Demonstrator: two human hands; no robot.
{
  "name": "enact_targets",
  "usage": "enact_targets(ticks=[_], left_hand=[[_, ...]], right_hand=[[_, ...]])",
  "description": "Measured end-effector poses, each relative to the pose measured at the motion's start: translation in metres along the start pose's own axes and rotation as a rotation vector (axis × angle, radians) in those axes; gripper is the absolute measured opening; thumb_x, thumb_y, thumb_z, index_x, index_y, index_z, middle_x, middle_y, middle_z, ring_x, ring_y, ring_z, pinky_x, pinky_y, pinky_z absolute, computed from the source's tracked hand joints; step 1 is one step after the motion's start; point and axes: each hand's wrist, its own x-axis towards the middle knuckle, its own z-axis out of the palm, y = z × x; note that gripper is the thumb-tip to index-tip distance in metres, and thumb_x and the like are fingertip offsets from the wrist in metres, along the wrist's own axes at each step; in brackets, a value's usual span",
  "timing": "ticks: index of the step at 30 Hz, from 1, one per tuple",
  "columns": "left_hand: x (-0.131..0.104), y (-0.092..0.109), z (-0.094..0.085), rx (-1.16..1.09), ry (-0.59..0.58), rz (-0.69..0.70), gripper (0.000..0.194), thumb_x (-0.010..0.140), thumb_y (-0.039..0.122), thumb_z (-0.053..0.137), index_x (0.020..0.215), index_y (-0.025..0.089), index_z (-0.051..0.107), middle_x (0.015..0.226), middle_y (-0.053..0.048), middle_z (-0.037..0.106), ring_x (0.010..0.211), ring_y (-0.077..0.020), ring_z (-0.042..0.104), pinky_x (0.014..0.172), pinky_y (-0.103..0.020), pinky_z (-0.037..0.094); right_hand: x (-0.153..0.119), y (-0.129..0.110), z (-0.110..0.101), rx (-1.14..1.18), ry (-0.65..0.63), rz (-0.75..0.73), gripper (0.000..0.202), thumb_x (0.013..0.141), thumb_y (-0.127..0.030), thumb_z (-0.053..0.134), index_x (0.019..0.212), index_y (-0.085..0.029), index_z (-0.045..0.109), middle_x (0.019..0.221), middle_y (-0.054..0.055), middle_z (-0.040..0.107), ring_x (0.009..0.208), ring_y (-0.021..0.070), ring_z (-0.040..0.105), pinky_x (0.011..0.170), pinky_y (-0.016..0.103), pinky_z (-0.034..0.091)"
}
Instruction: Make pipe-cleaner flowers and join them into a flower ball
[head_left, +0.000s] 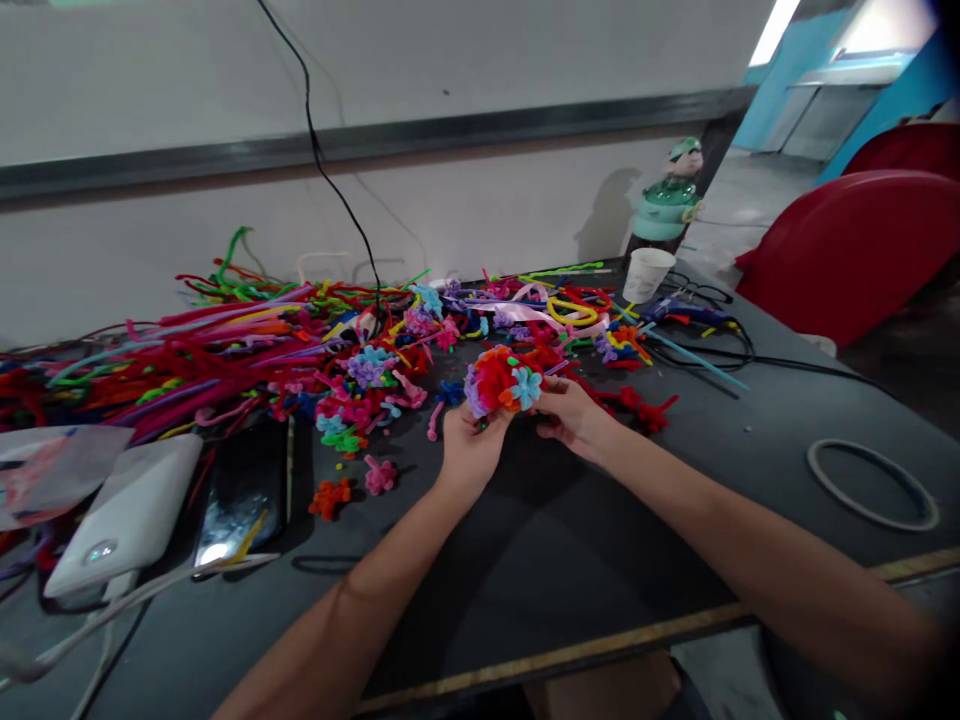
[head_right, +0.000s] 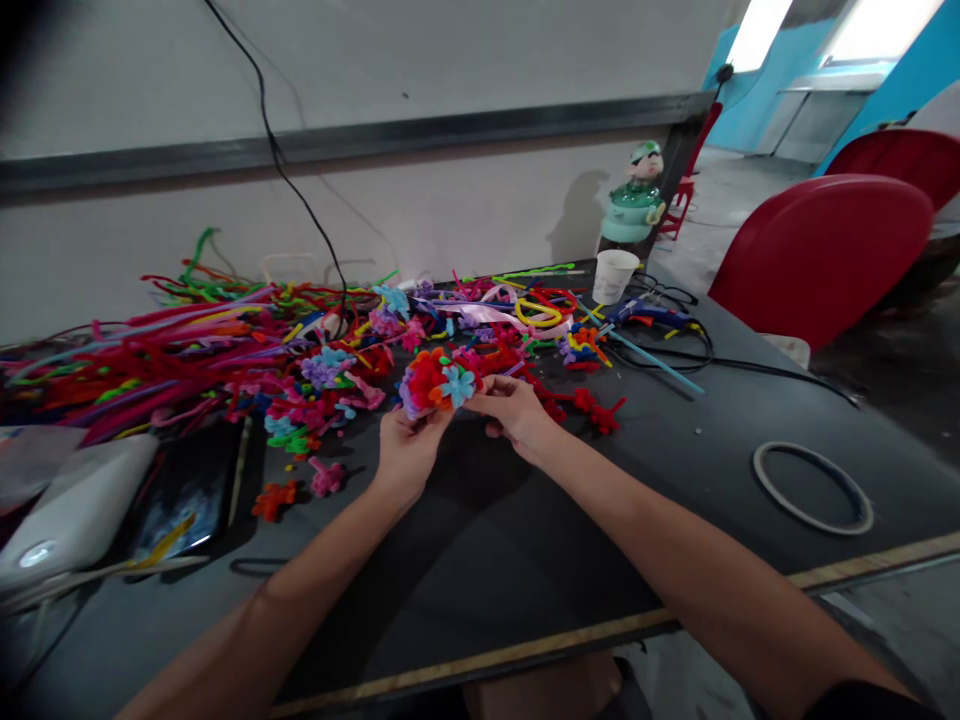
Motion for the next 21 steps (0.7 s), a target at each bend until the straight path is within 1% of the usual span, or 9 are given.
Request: enact_targets(ticks=[3,5,7,9,12,14,16,19,21], left_hand=[[0.003,-0.003,0.001,0.092,0.063,0.011,0.019,0.071,0.032,0.067,0.076,0.013,0.069,0.072,-0.003,0.07,0.066,-0.0161,0.062,0.066,-0.027,0.05],[0.006,-0.005,-0.002,0.154,0.062,0.024,0.017,0.072,0.029,0.065,0.076,0.014,0.069,0.069,-0.003,0.069,0.064,-0.0165,0.062,0.063,-0.027,0.05],[0.011,-0.006,-0.006,0.212,0.032,0.078,0.014,0.073,0.027,0.063,0.076,0.014,0.069,0.069,-0.003,0.069,0.065,-0.0174,0.063,0.063,-0.027,0.051],[0.015,-0.006,-0.011,0.275,-0.02,0.201,0.01,0.073,0.022,0.061,0.076,0.016,0.069,0.076,-0.005,0.071,0.074,-0.0188,0.065,0.069,-0.029,0.052],[0.019,-0.005,-0.017,0.364,-0.108,0.409,0.011,0.071,0.013,0.057,0.071,0.017,0.067,0.088,-0.007,0.07,0.087,-0.0199,0.065,0.081,-0.032,0.051],[0.019,-0.004,-0.019,0.383,-0.134,0.485,0.014,0.071,0.01,0.055,0.069,0.017,0.066,0.09,-0.008,0.07,0.09,-0.0199,0.064,0.083,-0.032,0.05],[0.02,-0.004,-0.02,0.383,-0.132,0.516,0.014,0.072,0.01,0.054,0.069,0.017,0.065,0.09,-0.008,0.069,0.091,-0.0195,0.063,0.082,-0.031,0.05],[0.02,-0.004,-0.021,0.369,-0.128,0.534,0.012,0.072,0.011,0.056,0.064,0.017,0.062,0.085,-0.007,0.068,0.083,-0.0174,0.063,0.073,-0.027,0.051],[0.02,-0.005,-0.022,0.364,-0.134,0.53,0.013,0.071,0.012,0.057,0.06,0.016,0.06,0.078,-0.006,0.066,0.076,-0.0157,0.061,0.066,-0.025,0.05]], right_hand=[[0.001,-0.001,0.003,-0.027,0.093,-0.132,0.034,0.046,-0.027,0.081,0.07,-0.018,0.06,0.06,-0.006,0.053,0.047,0.0048,0.042,0.036,0.016,0.028],[0.001,-0.003,0.004,-0.035,0.097,-0.176,0.033,0.049,-0.028,0.08,0.074,-0.017,0.062,0.059,-0.005,0.054,0.047,0.0059,0.042,0.037,0.018,0.03],[-0.001,-0.006,0.004,0.049,0.057,-0.132,0.029,0.056,-0.034,0.075,0.076,-0.017,0.062,0.06,-0.003,0.055,0.051,0.0085,0.047,0.038,0.019,0.032],[-0.002,-0.009,0.003,0.159,0.007,-0.023,0.028,0.063,-0.041,0.07,0.073,-0.018,0.06,0.062,-0.002,0.056,0.054,0.0102,0.05,0.038,0.02,0.031],[-0.002,-0.008,0.001,0.178,0.008,0.064,0.031,0.063,-0.045,0.071,0.066,-0.017,0.057,0.057,-0.003,0.053,0.05,0.0091,0.048,0.037,0.018,0.027],[-0.001,-0.005,0.001,0.149,0.03,0.007,0.032,0.061,-0.044,0.075,0.064,-0.017,0.056,0.052,-0.004,0.049,0.046,0.0075,0.044,0.038,0.018,0.025],[-0.001,-0.001,0.002,0.138,0.032,-0.087,0.032,0.062,-0.044,0.075,0.062,-0.017,0.057,0.049,-0.005,0.046,0.043,0.0059,0.039,0.038,0.018,0.024],[-0.001,-0.001,0.001,0.071,-0.015,-0.195,0.032,0.063,-0.043,0.075,0.058,-0.016,0.058,0.047,-0.006,0.042,0.041,0.0044,0.034,0.038,0.018,0.022],[-0.003,-0.004,0.0,-0.019,-0.067,-0.223,0.032,0.062,-0.041,0.076,0.055,-0.015,0.059,0.047,-0.006,0.041,0.041,0.0039,0.033,0.039,0.019,0.022]])
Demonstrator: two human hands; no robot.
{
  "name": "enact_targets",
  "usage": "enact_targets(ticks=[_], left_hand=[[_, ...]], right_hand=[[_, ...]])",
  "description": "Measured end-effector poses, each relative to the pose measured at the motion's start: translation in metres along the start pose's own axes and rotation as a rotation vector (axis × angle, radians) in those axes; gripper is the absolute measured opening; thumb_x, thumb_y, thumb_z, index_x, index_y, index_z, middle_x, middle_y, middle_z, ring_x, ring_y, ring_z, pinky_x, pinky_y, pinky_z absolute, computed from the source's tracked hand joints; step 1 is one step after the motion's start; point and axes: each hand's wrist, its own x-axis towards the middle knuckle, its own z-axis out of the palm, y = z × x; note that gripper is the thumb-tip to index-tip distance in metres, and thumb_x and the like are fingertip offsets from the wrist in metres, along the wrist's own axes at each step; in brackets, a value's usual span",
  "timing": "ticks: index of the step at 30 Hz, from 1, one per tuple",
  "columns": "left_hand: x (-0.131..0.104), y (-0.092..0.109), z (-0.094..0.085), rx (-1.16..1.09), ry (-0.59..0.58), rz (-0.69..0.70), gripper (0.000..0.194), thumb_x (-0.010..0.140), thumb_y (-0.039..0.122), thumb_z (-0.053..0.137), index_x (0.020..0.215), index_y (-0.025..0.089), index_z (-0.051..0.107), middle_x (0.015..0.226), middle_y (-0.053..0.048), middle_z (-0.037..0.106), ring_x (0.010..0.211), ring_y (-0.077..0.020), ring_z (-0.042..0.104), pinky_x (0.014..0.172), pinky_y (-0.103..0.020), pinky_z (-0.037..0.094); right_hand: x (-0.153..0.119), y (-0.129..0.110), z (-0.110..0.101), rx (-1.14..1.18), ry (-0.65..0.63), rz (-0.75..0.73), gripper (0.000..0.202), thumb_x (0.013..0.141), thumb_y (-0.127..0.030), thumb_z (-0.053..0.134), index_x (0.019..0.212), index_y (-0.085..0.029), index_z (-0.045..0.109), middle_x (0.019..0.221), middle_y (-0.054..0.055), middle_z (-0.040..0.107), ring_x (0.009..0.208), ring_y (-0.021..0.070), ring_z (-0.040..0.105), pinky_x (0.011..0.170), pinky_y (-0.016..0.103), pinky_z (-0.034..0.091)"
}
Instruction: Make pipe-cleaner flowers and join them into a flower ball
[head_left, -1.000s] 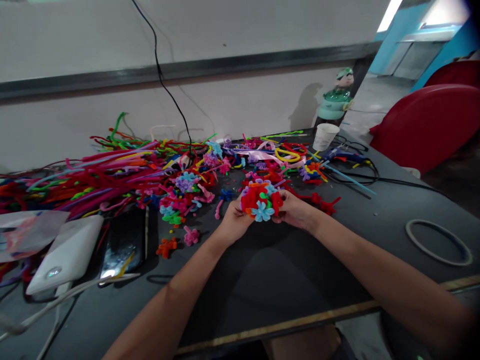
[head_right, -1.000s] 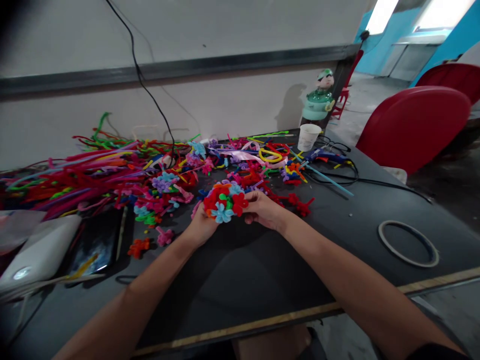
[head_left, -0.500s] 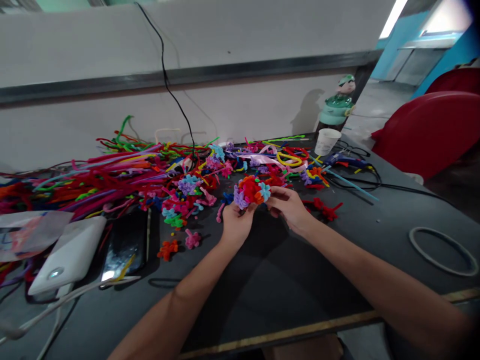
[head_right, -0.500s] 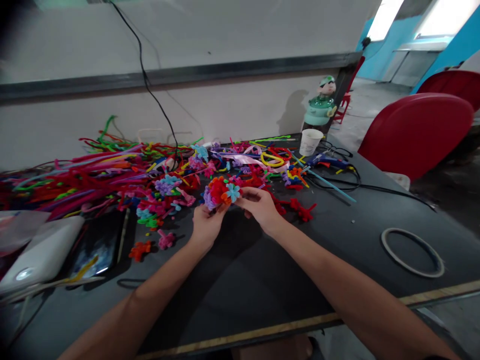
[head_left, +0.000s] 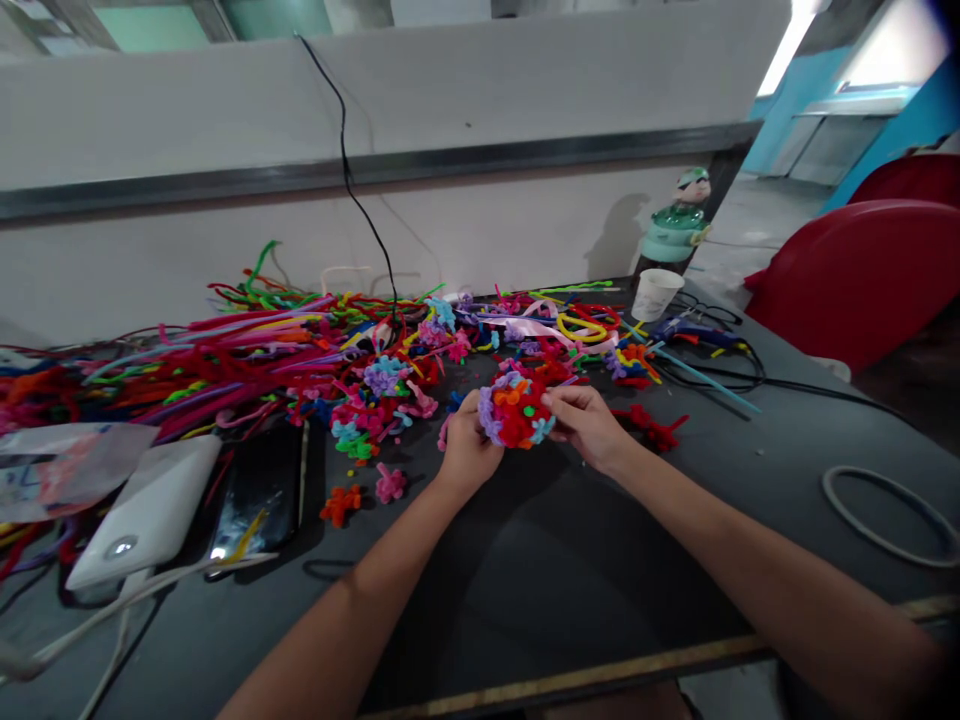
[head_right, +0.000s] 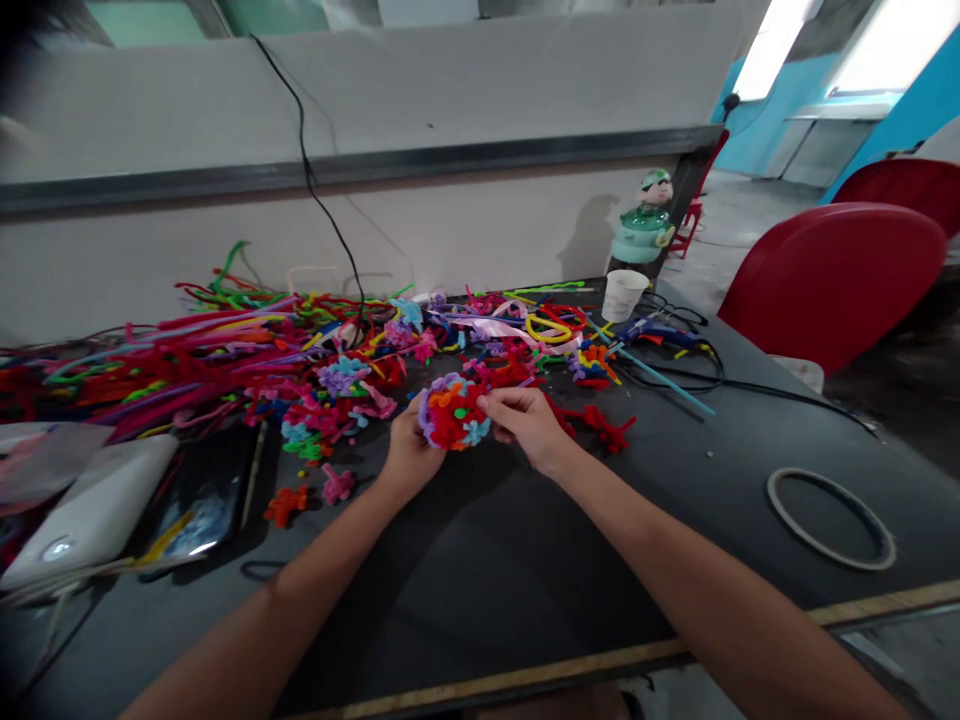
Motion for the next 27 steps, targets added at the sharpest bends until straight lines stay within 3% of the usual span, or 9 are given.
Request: enact_targets(ticks=[3,6,9,13,16,20,24,27], left_hand=[[-0.001,0.001,0.0,-0.005,0.009,0.001,0.014,0.071,0.013,0.059,0.058,0.017,0.059,0.072,-0.005,0.064,0.074,-0.0155,0.06,0.065,-0.025,0.049],[-0.002,0.003,0.002,-0.029,0.069,-0.024,0.011,0.072,0.014,0.058,0.062,0.017,0.061,0.076,-0.005,0.066,0.076,-0.0161,0.061,0.069,-0.027,0.05],[-0.004,0.004,0.006,-0.048,0.137,-0.157,0.009,0.073,0.016,0.056,0.07,0.017,0.064,0.08,-0.005,0.068,0.077,-0.0168,0.063,0.072,-0.029,0.051],[-0.006,0.005,0.011,-0.033,0.166,-0.273,0.011,0.075,0.023,0.059,0.08,0.017,0.067,0.077,-0.004,0.067,0.075,-0.0176,0.063,0.071,-0.03,0.051],[-0.006,0.008,0.01,0.05,0.146,-0.219,0.007,0.072,0.019,0.061,0.075,0.017,0.067,0.077,-0.005,0.067,0.074,-0.0173,0.062,0.068,-0.029,0.05],[-0.007,0.01,0.007,0.159,0.122,-0.08,0.018,0.066,0.009,0.056,0.05,0.017,0.054,0.062,-0.003,0.059,0.064,-0.0154,0.058,0.06,-0.026,0.046],[-0.007,0.011,0.007,0.151,0.099,-0.014,0.017,0.065,0.008,0.055,0.051,0.017,0.053,0.061,-0.003,0.056,0.065,-0.0151,0.057,0.06,-0.026,0.046],[-0.008,0.012,0.008,0.152,0.068,0.007,0.019,0.067,0.008,0.054,0.05,0.017,0.053,0.062,-0.003,0.057,0.068,-0.0157,0.058,0.063,-0.027,0.048]], right_hand=[[-0.001,-0.005,-0.003,-0.063,-0.068,0.047,0.035,0.059,-0.043,0.077,0.051,-0.015,0.059,0.044,-0.005,0.041,0.041,0.0042,0.034,0.039,0.019,0.023],[-0.002,-0.004,-0.004,0.083,-0.03,0.083,0.039,0.065,-0.055,0.068,0.064,-0.017,0.064,0.052,-0.002,0.049,0.045,0.0081,0.043,0.038,0.02,0.027],[0.0,0.003,-0.002,0.072,0.043,-0.033,0.037,0.067,-0.053,0.067,0.083,-0.02,0.069,0.061,-0.001,0.055,0.05,0.0096,0.046,0.039,0.02,0.029],[0.001,0.013,0.005,-0.277,0.102,-0.288,0.017,0.064,-0.035,0.075,0.074,-0.021,0.073,0.068,0.001,0.06,0.061,0.013,0.052,0.053,0.026,0.04],[0.0,0.017,0.01,-0.334,0.125,-0.395,0.009,0.066,-0.032,0.074,0.067,-0.022,0.073,0.074,0.003,0.062,0.069,0.0164,0.056,0.064,0.03,0.044],[0.0,0.022,0.012,-0.238,0.119,-0.355,0.014,0.058,-0.034,0.079,0.063,-0.023,0.071,0.079,0.003,0.062,0.077,0.0199,0.059,0.073,0.033,0.047],[-0.001,0.022,0.01,-0.194,0.067,-0.319,0.024,0.053,-0.031,0.082,0.074,-0.024,0.072,0.083,0.003,0.064,0.081,0.0205,0.059,0.076,0.033,0.048],[-0.003,0.019,0.008,-0.27,0.044,-0.381,0.023,0.053,-0.027,0.082,0.073,-0.024,0.072,0.084,0.003,0.065,0.078,0.02,0.059,0.075,0.032,0.047]])
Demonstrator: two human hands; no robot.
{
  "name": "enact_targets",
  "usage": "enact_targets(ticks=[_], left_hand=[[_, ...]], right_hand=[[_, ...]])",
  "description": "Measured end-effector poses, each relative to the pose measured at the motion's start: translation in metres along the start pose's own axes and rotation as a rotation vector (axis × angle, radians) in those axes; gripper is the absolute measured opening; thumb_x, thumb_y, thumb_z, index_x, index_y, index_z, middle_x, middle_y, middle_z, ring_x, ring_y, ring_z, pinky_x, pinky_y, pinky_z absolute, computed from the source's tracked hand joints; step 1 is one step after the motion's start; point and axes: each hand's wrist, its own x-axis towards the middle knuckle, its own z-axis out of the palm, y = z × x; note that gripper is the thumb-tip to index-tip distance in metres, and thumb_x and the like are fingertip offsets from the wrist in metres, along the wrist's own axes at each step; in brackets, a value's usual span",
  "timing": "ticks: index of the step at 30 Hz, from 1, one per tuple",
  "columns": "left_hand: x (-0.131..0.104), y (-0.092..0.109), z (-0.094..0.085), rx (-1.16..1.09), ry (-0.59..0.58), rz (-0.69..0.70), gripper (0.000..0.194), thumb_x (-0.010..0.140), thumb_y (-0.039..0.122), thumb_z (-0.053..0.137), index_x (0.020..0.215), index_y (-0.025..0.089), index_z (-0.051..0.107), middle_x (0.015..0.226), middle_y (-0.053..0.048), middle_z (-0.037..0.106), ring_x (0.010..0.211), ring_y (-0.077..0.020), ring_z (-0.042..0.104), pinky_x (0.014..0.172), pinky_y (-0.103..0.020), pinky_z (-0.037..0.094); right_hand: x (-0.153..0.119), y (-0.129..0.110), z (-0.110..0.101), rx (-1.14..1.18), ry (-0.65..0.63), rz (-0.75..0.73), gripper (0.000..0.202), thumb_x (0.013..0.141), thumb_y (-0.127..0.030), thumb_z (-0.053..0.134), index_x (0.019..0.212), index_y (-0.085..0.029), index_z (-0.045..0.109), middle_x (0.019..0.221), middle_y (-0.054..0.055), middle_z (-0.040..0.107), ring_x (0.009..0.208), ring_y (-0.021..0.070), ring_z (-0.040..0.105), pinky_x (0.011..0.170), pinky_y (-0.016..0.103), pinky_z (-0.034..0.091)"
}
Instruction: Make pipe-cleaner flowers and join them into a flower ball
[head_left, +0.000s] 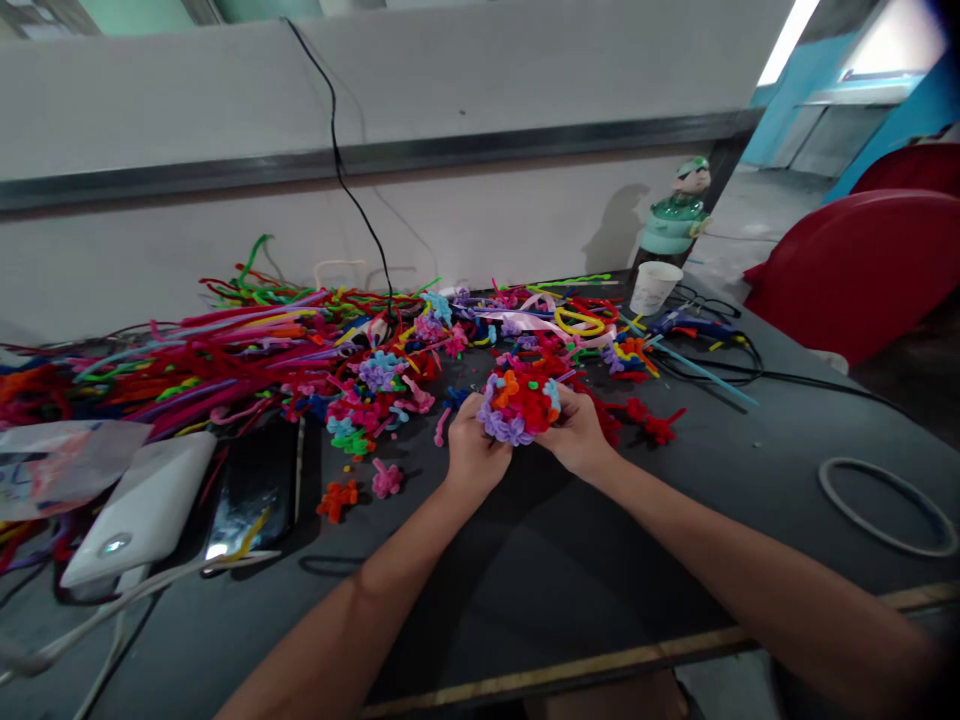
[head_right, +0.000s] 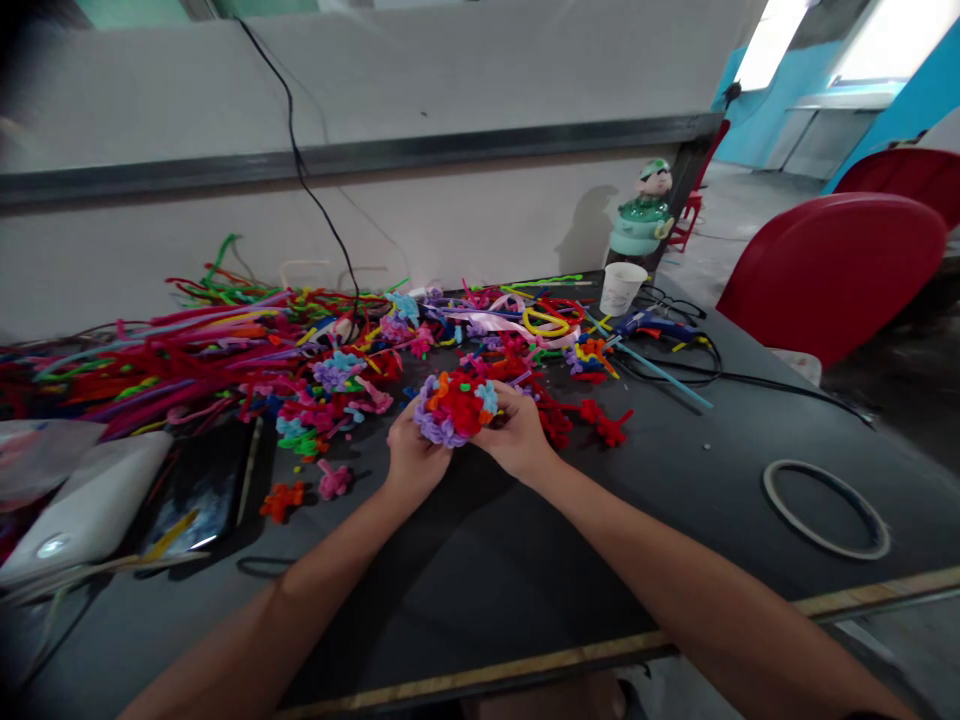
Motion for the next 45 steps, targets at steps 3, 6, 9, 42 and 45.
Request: enact_targets(ticks=[3,6,9,42,45], left_hand=[[-0.001,0.001,0.001,0.037,0.006,-0.011,0.018,0.069,0.01,0.054,0.053,0.017,0.055,0.064,-0.004,0.058,0.069,-0.016,0.058,0.064,-0.027,0.048],[0.0,0.002,0.002,0.048,0.003,-0.041,0.016,0.07,0.012,0.056,0.055,0.016,0.057,0.065,-0.005,0.059,0.069,-0.0161,0.058,0.063,-0.027,0.047],[0.002,0.003,0.0,0.012,-0.047,-0.055,0.015,0.073,0.015,0.057,0.058,0.016,0.059,0.067,-0.005,0.06,0.069,-0.0159,0.057,0.063,-0.027,0.047],[0.005,0.01,-0.005,-0.789,-0.426,-0.596,0.028,0.066,0.046,0.071,0.066,0.018,0.073,0.068,-0.005,0.07,0.067,-0.0168,0.064,0.071,-0.03,0.052],[0.003,0.012,-0.004,-0.789,-0.42,-0.622,0.029,0.07,0.045,0.068,0.069,0.017,0.073,0.07,-0.005,0.07,0.068,-0.0165,0.064,0.073,-0.031,0.051]], right_hand=[[-0.001,-0.003,0.0,-0.091,0.049,-0.103,0.009,0.059,-0.026,0.079,0.063,-0.024,0.071,0.078,0.003,0.065,0.075,0.0191,0.058,0.075,0.032,0.046],[-0.001,-0.004,0.002,-0.113,0.08,-0.128,0.01,0.062,-0.026,0.077,0.056,-0.024,0.068,0.073,0.002,0.064,0.072,0.0188,0.057,0.075,0.033,0.046],[0.0,-0.005,0.002,-0.128,0.101,-0.09,0.015,0.06,-0.03,0.077,0.053,-0.023,0.066,0.071,0.003,0.063,0.071,0.0204,0.057,0.075,0.035,0.047],[0.008,-0.004,-0.031,0.123,-0.372,0.477,0.021,0.059,-0.026,0.075,0.06,-0.016,0.056,0.049,-0.006,0.05,0.036,0.0035,0.037,0.031,0.016,0.031],[0.005,-0.005,-0.027,0.156,-0.333,0.542,0.022,0.058,-0.026,0.076,0.064,-0.017,0.057,0.048,-0.007,0.049,0.036,0.0034,0.036,0.03,0.015,0.028]])
